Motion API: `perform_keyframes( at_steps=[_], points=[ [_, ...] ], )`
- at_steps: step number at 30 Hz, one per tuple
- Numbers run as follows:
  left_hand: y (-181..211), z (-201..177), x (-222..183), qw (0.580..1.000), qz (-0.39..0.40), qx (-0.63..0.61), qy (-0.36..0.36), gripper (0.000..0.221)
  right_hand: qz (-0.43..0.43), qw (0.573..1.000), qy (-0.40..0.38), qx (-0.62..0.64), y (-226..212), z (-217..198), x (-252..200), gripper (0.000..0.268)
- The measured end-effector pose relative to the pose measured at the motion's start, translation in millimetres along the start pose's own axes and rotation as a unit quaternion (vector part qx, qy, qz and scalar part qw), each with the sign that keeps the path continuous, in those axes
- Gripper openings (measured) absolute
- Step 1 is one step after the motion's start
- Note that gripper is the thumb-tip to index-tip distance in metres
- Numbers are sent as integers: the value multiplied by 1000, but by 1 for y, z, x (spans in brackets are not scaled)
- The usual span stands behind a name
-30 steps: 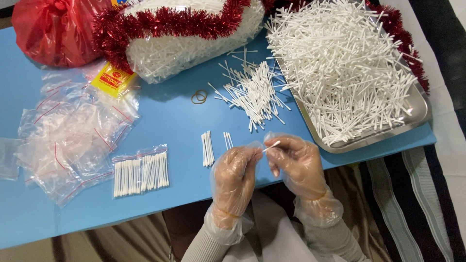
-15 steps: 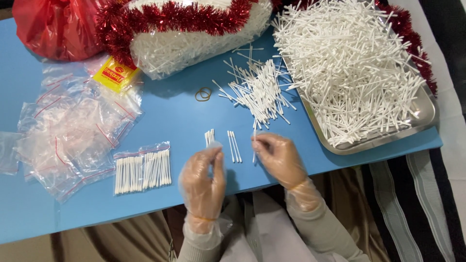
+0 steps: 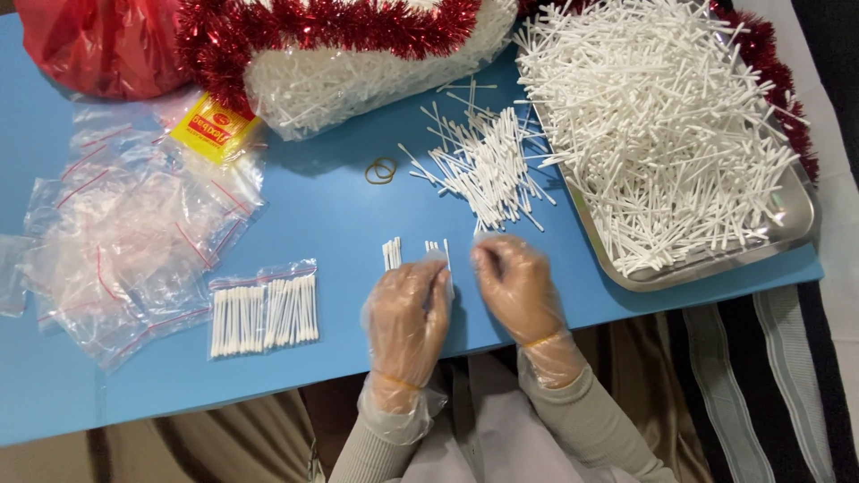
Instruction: The person sorts white cotton swabs into small groups by hand and places a group into a transparent plastic bag on a blue tabletop.
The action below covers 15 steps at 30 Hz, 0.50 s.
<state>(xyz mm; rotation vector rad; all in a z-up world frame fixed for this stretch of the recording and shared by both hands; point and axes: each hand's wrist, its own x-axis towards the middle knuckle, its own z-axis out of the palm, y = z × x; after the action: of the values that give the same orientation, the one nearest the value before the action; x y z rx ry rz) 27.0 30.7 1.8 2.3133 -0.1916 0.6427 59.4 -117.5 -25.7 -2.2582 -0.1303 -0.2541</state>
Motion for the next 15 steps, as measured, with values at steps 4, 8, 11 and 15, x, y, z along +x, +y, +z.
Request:
perform_keyframes(
  at_steps=[4,8,11,15],
  points=[
    [4,22,4,999,25,30,-32,8,19,998,55,-19,20,-17,7,9],
    [9,39,8,998,50,24,-42,9,4,997,43,-61,25,-20,17,21],
    [14,41,13,997,54,21,-49,8,-2,993,11,-119,33,-14,22,26],
    [12,46,9,997,46,21,-53,10,-2,982,-30,-188,37,-11,26,22]
  ],
)
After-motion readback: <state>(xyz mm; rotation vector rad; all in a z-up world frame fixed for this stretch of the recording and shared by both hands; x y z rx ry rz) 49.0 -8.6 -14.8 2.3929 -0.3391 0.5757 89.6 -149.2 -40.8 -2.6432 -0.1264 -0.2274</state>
